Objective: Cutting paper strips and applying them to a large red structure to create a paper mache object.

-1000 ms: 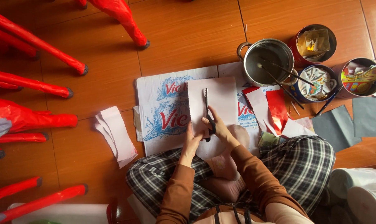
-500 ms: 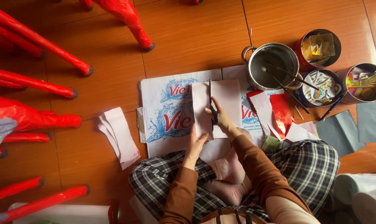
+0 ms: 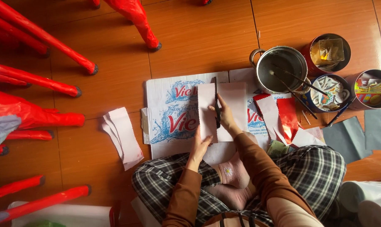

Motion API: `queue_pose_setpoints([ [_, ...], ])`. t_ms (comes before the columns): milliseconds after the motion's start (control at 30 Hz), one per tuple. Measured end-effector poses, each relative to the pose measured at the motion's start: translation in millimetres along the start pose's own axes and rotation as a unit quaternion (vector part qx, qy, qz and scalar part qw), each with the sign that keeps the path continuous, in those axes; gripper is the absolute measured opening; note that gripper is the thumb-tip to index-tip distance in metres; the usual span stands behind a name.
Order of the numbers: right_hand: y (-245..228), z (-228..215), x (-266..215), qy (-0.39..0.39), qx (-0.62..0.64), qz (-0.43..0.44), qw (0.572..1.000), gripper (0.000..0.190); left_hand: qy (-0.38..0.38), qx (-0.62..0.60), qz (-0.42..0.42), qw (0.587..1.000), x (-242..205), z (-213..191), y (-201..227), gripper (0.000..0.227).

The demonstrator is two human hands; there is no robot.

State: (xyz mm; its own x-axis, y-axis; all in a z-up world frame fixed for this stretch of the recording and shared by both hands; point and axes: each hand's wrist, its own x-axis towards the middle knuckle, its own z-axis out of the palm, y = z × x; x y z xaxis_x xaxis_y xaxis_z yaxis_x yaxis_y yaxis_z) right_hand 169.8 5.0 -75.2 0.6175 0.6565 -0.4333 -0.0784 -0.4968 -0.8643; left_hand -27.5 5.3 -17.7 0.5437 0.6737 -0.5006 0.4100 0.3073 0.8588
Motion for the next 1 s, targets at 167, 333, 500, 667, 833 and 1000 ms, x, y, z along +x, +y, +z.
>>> queue_pose_setpoints([
  [167, -41.5, -6.9, -35.9, -0.018, -0.006, -0.03, 0.999, 0.083, 0.065, 0.021, 0.105, 0.992, 20.6, -18.3, -17.4, 0.082],
  [333, -55.3, -42.4, -98.9, -0.075, 0.031, -0.046, 0.996, 0.082, 0.277, 0.104, 0.266, 0.918, 26.6, -148.9, -30.9, 0.075],
  [500, -20.6, -97.0, -132.0, -0.062, -0.116, -0.018, 0.991, 0.081, 0.363, 0.083, -0.021, 0.928, -10.9, -296.9, -75.6, 0.092],
  [667, -23.2, -125.8, -124.4, 0.025, -0.066, 0.013, 0.997, 0.081, 0.386, 0.394, -0.098, 0.828, -49.5, -305.8, -84.3, 0.103],
  [833, -30.5, -139.5, -113.5, 0.048, -0.037, 0.054, 0.997, 0.083, 0.361, 0.343, 0.075, 0.864, -51.2, -217.8, -15.7, 0.079],
  [1000, -25.6, -150.3, -92.0, 0.03, -0.044, 0.047, 0.997, 0.084, 0.072, 0.037, 0.071, 0.994, -22.3, -59.5, 8.1, 0.042],
])
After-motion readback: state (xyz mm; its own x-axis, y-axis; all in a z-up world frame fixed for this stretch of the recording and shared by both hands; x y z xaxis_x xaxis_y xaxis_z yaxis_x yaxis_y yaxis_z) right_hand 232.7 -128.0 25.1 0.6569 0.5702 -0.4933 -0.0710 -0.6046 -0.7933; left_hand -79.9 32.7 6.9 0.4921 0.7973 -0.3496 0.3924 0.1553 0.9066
